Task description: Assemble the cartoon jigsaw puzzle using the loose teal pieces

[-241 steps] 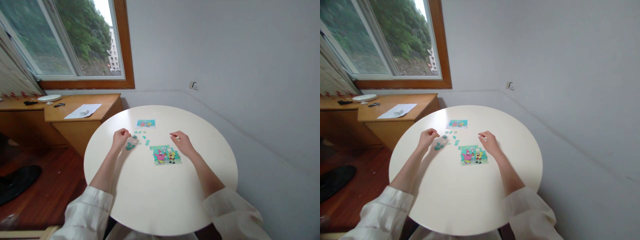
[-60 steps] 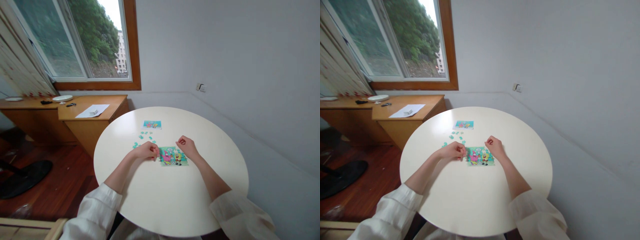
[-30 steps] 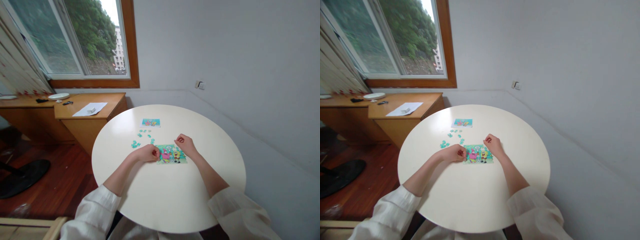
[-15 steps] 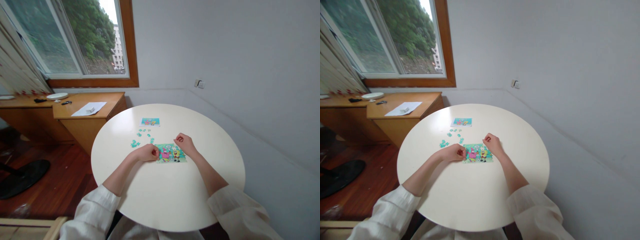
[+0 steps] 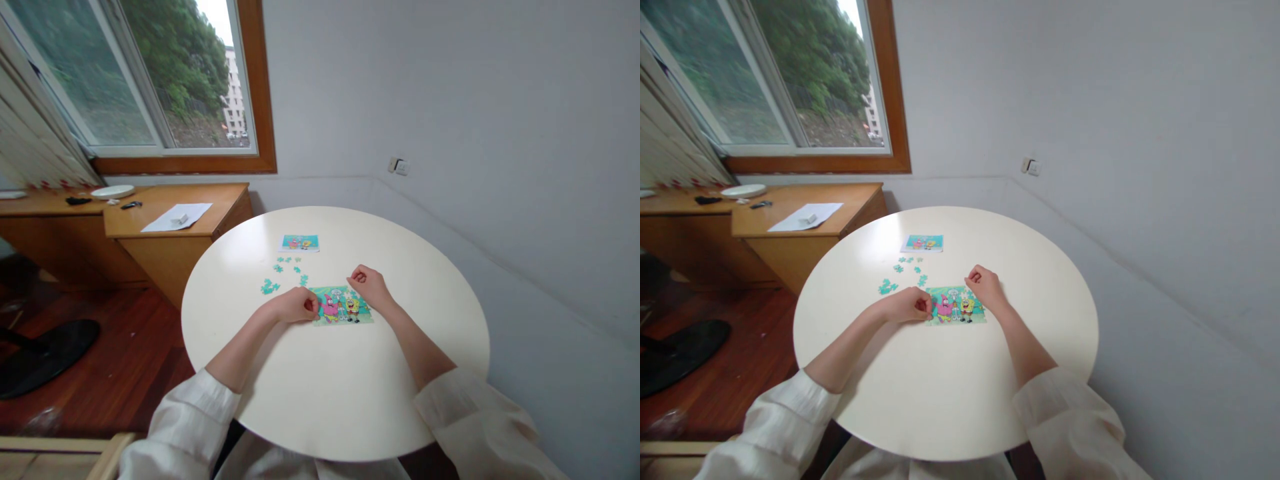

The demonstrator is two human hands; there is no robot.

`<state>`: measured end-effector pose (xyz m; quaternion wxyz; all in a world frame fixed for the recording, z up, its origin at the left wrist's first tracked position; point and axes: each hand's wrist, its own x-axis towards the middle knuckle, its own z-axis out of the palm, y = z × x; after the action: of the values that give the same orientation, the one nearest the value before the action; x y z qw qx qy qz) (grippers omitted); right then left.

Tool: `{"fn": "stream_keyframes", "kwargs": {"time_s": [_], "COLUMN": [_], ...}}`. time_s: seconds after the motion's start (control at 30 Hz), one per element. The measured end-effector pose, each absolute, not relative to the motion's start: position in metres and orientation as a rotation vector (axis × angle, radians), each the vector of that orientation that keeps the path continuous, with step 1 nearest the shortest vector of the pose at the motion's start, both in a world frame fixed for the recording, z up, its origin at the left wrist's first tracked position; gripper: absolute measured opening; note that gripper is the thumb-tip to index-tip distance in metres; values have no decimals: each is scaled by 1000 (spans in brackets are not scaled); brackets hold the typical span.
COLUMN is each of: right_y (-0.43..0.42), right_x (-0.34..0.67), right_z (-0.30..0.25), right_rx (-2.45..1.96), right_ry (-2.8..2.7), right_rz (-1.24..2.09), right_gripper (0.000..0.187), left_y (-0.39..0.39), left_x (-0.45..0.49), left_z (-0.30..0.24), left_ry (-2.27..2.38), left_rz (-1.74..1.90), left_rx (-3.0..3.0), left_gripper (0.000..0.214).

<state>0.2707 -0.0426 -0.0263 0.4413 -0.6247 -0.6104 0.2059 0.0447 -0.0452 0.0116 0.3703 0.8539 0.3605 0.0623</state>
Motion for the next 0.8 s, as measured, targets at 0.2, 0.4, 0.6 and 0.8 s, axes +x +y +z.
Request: {"fn": "stream_keyframes", "kwargs": {"time_s": [0.2, 0.4, 0.6, 0.8], "right_y": [-42, -45, -46, -44], "right_x": [271, 271, 271, 273], "right_z": [-26, -25, -26, -30], "right_rx": [-1541, -1534, -1527, -1521], "right_ry": [-1525, -1510, -1501, -1510], "right_rz": [510, 512, 511, 492], "right_gripper": [12, 13, 13, 14], "left_y": [-46, -36, -22, -20], "left_x": [46, 33, 22, 23], "left_z": [12, 14, 14, 12], "left_ry": [951, 916, 1072, 1079], "left_rz": [191, 470, 852, 944], "left_rx": [2193, 1923, 1762, 1705], "left_gripper": [11, 16, 25, 27]}}
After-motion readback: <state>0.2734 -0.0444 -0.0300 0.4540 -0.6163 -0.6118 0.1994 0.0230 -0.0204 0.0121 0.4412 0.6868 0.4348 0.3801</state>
